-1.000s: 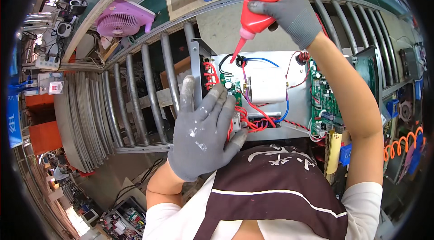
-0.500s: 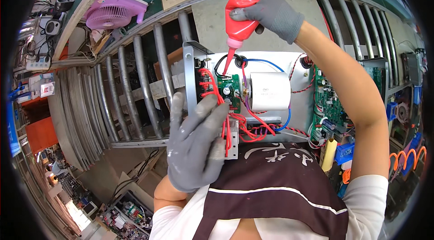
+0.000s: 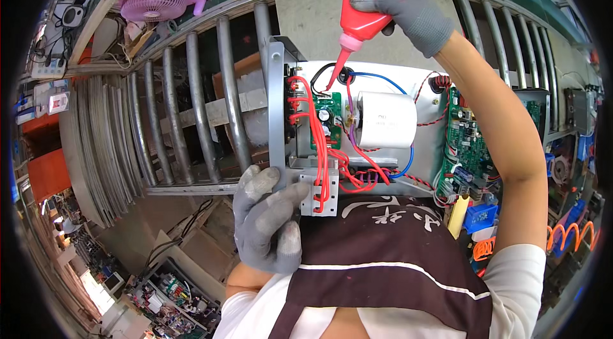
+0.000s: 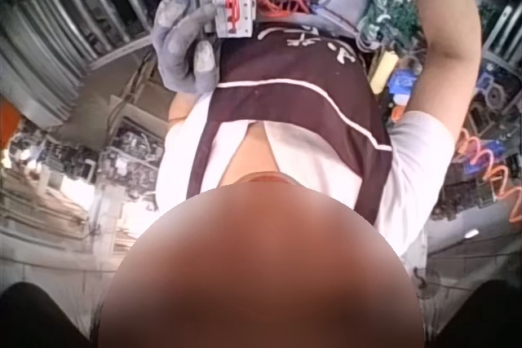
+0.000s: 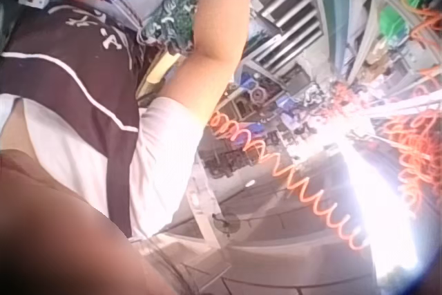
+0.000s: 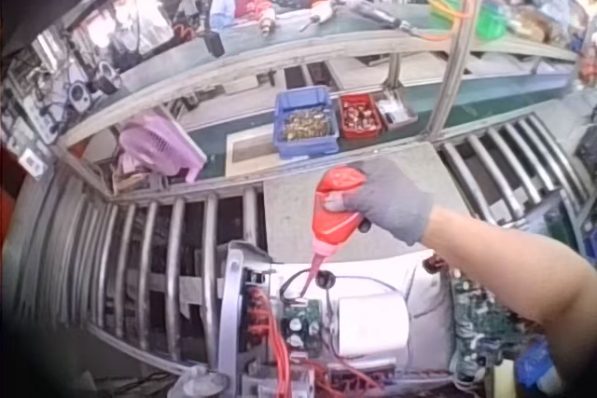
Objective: The person assembles an electronic device by connecting wires to a circuit board and securing components inside a metal chassis. They use a screwdriver, a red glue bottle, and a red handheld tool to manipulate and secure parts, then place the assembled unit onto a rack.
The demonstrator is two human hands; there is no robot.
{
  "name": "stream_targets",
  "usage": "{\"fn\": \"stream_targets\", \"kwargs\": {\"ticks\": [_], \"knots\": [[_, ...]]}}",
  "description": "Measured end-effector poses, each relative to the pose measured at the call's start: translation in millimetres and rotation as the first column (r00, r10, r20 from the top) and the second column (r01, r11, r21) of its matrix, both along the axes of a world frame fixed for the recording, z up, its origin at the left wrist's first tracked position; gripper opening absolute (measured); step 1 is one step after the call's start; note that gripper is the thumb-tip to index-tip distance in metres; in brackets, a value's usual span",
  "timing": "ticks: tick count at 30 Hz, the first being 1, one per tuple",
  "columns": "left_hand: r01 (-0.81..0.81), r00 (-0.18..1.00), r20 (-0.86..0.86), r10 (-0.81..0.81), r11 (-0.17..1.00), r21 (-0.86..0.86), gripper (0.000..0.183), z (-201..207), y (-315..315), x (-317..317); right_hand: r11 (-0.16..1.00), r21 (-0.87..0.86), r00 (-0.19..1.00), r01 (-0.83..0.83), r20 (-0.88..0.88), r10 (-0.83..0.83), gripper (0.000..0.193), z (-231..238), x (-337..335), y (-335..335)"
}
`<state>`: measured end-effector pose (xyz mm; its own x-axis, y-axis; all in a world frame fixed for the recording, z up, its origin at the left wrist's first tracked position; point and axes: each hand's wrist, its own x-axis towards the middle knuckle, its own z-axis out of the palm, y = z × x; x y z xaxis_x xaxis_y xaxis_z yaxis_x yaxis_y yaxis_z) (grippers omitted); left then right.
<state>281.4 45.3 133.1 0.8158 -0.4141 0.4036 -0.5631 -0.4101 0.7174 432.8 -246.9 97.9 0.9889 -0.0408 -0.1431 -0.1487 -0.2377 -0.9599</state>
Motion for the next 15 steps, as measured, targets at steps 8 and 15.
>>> {"fn": "stream_targets", "kwargs": {"ticks": [8,15], "knots": [[0.012,0.998,0.056,-0.015,0.999,0.052,0.031,-5,1,1,0.999,-0.051,1.0,0.005,0.03,-0.003,0.042,-1,-5,-1],[-0.103,0.993,0.054,0.103,0.995,0.002,0.019,1,-10,0,1.0,-0.002,1.0,0.015,0.022,-0.015,0.038,-7,-10,-2]]}}
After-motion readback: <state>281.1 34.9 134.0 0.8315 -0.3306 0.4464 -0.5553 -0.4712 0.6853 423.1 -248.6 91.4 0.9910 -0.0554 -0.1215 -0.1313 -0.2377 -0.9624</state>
